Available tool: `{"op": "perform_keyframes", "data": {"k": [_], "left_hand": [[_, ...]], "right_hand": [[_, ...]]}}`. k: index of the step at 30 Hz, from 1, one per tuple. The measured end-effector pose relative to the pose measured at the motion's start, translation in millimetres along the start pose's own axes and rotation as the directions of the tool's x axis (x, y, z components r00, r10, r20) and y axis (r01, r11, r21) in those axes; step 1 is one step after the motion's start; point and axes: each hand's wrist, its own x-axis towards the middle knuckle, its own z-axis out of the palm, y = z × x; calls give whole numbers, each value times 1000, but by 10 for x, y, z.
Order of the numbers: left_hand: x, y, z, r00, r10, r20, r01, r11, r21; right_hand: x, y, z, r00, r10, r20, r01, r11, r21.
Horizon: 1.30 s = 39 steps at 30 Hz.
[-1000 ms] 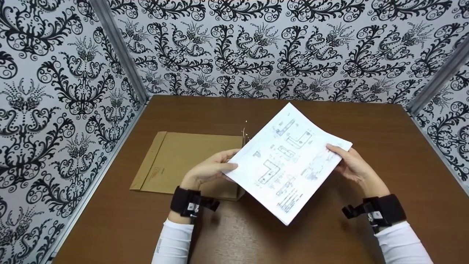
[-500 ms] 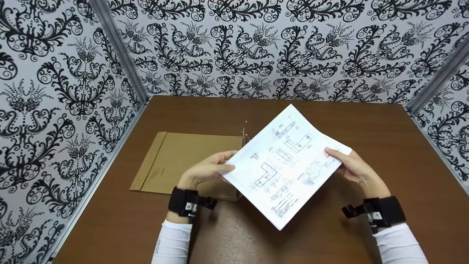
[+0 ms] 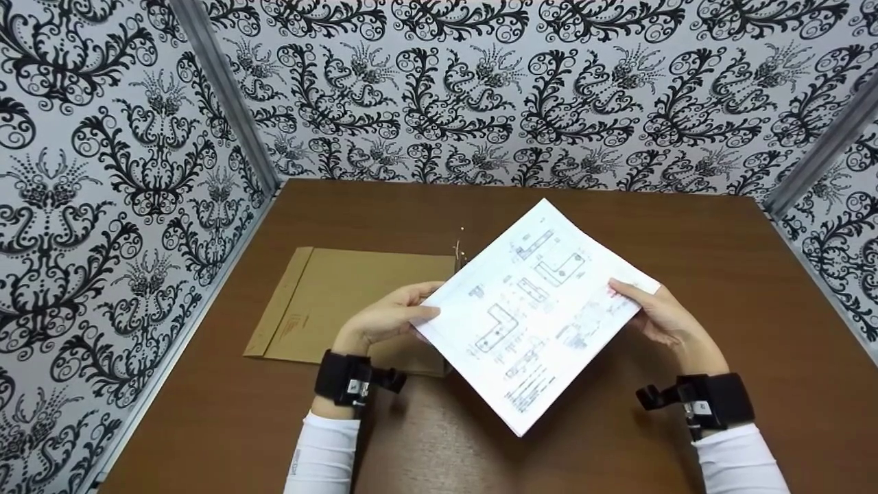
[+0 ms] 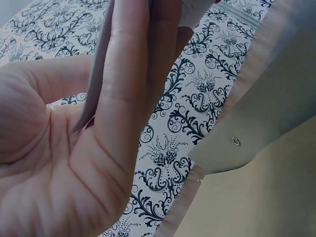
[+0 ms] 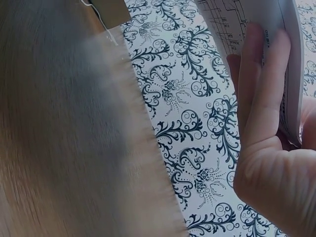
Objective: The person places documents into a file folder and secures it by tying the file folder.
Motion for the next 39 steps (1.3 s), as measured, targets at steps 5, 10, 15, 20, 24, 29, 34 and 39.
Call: {"op": "perform_keyframes", "data": {"k": [5, 10, 15, 20, 24, 29, 34, 39], "left_hand": [[20, 29, 37, 998, -12, -67, 11, 1000, -25], [47, 63, 72, 986, -9, -168, -3, 997, -72], [100, 72, 114, 955, -7, -296, -29, 993, -116], [171, 75, 206, 911, -2, -413, -96, 972, -216], [233, 74, 302, 876, -15, -481, -145, 945, -294], [296, 59, 408, 864, -10, -504, -160, 943, -293], [344, 21, 491, 862, 9, -508, -165, 951, -263], [388, -22, 549, 860, 19, -510, -175, 949, -260]], "right_hand": [[-11, 20, 14, 999, -16, -50, 17, 1000, 18], [-22, 23, 34, 995, -37, -95, 40, 999, 30], [-36, 8, 54, 987, -47, -155, 54, 998, 40], [-60, -17, 92, 977, -69, -203, 83, 995, 61], [-76, -46, 145, 965, -79, -250, 100, 992, 74], [-91, -70, 220, 951, -84, -298, 113, 990, 80], [-87, -65, 270, 943, -97, -320, 132, 987, 91], [-81, -38, 307, 934, -103, -341, 140, 987, 84]]}}
